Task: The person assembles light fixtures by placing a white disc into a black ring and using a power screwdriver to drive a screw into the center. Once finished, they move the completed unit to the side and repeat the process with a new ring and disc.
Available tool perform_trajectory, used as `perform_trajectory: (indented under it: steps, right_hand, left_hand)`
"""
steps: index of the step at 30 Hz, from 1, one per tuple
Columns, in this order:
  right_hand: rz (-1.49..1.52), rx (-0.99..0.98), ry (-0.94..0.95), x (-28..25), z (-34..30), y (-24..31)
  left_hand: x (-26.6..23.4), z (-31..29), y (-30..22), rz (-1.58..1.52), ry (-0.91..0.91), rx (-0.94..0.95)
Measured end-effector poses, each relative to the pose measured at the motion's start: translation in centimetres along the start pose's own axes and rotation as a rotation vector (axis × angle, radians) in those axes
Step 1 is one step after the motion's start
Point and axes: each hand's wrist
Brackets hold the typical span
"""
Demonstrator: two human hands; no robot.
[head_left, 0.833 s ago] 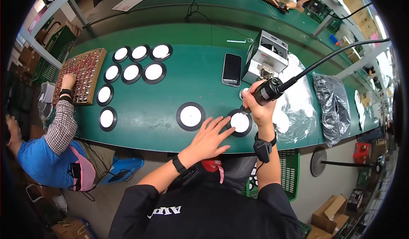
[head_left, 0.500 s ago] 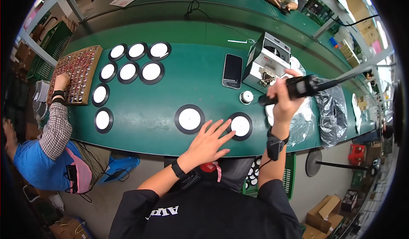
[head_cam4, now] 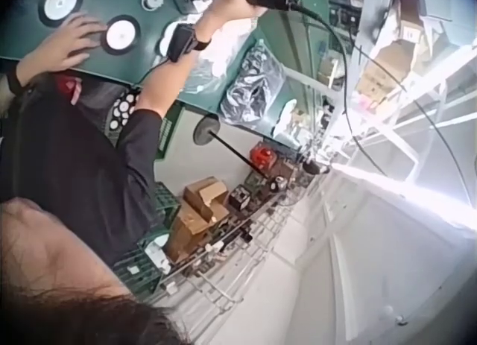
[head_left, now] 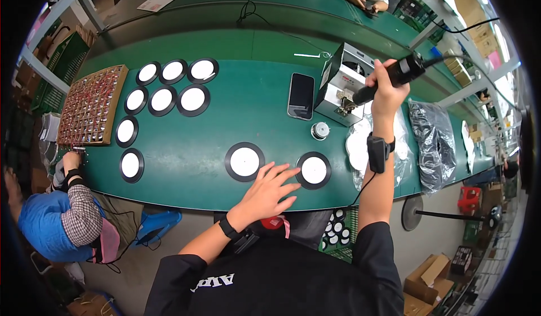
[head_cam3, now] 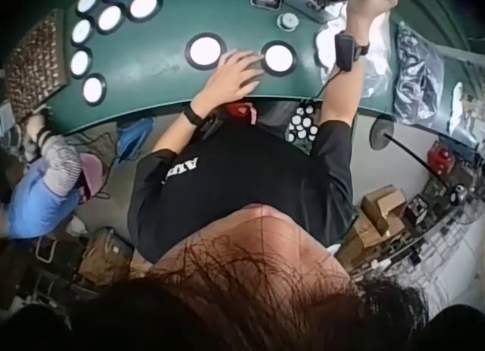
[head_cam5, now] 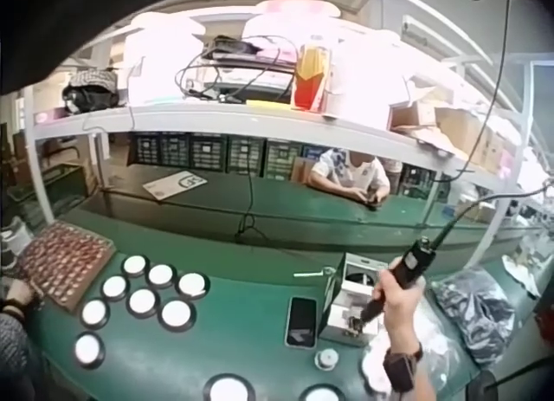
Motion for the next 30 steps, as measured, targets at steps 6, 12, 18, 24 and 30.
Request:
perform_trajectory:
  steps: [6, 12, 18, 24, 30]
  right_hand:
    - [0.134, 0.164, 0.144, -0.4, -6.3, 3.4]
    - [0.074, 0.154, 0.215, -1.8, -16.1, 4.3]
    - [0.182, 0.158, 0.269, -2.8, -17.4, 3.2]
    - [0.091, 0.195, 0.288, -3.0, -18.2, 3.2]
    - [0.046, 0.145, 0.403, -2.2, -17.9, 2.6]
  left_hand:
    - [0.0, 0.1, -0.1, 0.036, 0.017, 0.002]
    - [-0.3, 0.3, -0.2, 0.054, 0.048, -0.022]
    - [-0.1, 0.2, -0.4, 0.055, 0.046, -0.038]
    - [-0.1, 0.2, -0.5, 0.095, 0.048, -0.028]
    - [0.0, 0.2, -0.4, 0.127, 0.024, 0.002]
Point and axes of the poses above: each hand's wrist, its own z-axis towards the middle knuckle, its own x-axis out of the palm, y = z × x, and after that the axes turned 8 degrees about -y, right-handed
